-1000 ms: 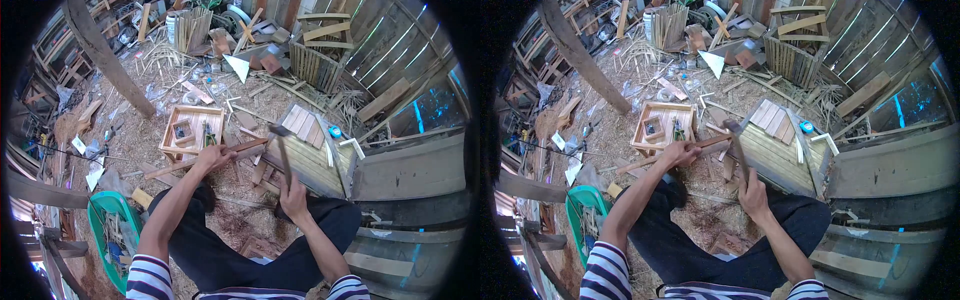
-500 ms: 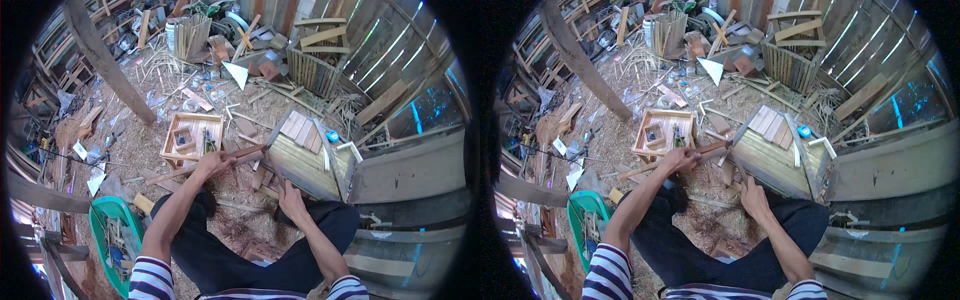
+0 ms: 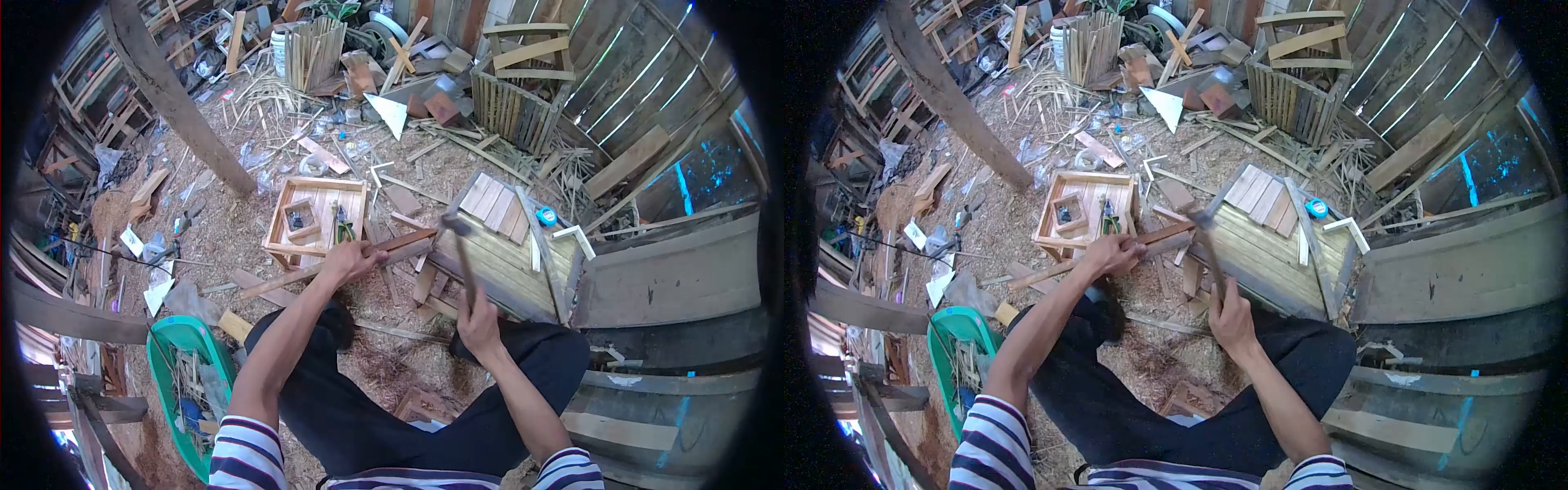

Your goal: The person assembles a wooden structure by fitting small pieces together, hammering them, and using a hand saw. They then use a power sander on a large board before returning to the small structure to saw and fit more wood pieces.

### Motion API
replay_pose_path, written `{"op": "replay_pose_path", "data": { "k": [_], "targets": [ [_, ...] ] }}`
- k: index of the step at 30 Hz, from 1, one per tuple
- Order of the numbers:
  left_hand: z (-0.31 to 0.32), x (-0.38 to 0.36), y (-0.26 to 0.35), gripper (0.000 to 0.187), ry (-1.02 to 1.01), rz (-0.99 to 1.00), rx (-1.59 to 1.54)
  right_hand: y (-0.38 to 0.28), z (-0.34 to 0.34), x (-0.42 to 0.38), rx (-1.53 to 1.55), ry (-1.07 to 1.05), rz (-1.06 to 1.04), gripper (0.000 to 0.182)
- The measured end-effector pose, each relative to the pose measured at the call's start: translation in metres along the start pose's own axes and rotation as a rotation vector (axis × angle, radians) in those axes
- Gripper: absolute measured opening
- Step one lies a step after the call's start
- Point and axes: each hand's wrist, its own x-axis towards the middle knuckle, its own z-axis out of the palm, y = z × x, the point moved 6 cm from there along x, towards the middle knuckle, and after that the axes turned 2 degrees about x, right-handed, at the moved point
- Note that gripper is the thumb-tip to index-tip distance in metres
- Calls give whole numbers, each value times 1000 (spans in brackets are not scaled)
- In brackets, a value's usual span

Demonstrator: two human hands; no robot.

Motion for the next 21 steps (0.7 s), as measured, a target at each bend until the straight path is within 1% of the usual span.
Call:
{"op": "replay_pose_path", "data": {
  "k": [1, 3, 4, 5, 6, 8, 10, 12, 13, 14, 15, 16, 17, 18, 19, 20, 21],
  "targets": [
    [-1, 0, 0, 68, -7, 14, -13, 15, 6, 0, -114, -65, 67, 26],
    [-6, 10, 2, 69, 14, 37, -25, 24, 5, 1, -147, -38, 52, 25],
    [-5, 15, -1, 69, 57, 29, -5, 27, 6, 7, -179, -33, 40, 24],
    [1, 9, -2, 69, 75, 24, 18, 20, 0, 10, -161, -17, -14, 20],
    [3, 8, 0, 69, 79, 31, 15, 16, -7, 15, -166, -10, -16, 20],
    [0, 6, -1, 66, 62, 3, -5, 13, -30, 25, -131, 65, 148, 21],
    [-7, 4, 1, 65, 59, 5, -30, 30, -41, 41, -154, 112, 147, 21],
    [-12, 1, 11, 64, 46, 15, -50, 52, -48, 56, -359, 121, 134, 24],
    [-13, -2, 15, 64, 9, 3, -173, 63, -48, 59, -480, 90, 146, 25],
    [-19, -3, 22, 63, -26, -8, -293, 80, -49, 64, -475, 113, 147, 25],
    [-27, -4, 31, 61, -57, -4, -307, 101, -48, 69, -533, 108, 132, 25],
    [-28, 0, 33, 61, -45, 11, -296, 117, -46, 72, -589, 103, 117, 25],
    [-20, 7, 32, 65, -29, 26, -426, 130, -47, 69, -582, 122, 113, 25],
    [-12, 13, 29, 69, -13, 39, -560, 137, -47, 66, -698, 157, 40, 26],
    [-6, 18, 29, 73, 30, 77, -673, 136, -47, 67, -812, 192, -33, 27],
    [-10, 17, 33, 73, 37, 84, -665, 126, -49, 71, -807, 203, -36, 27],
    [-12, 16, 41, 73, -36, 89, -691, 109, -54, 74, -850, 233, 1, 29]
  ]
}}
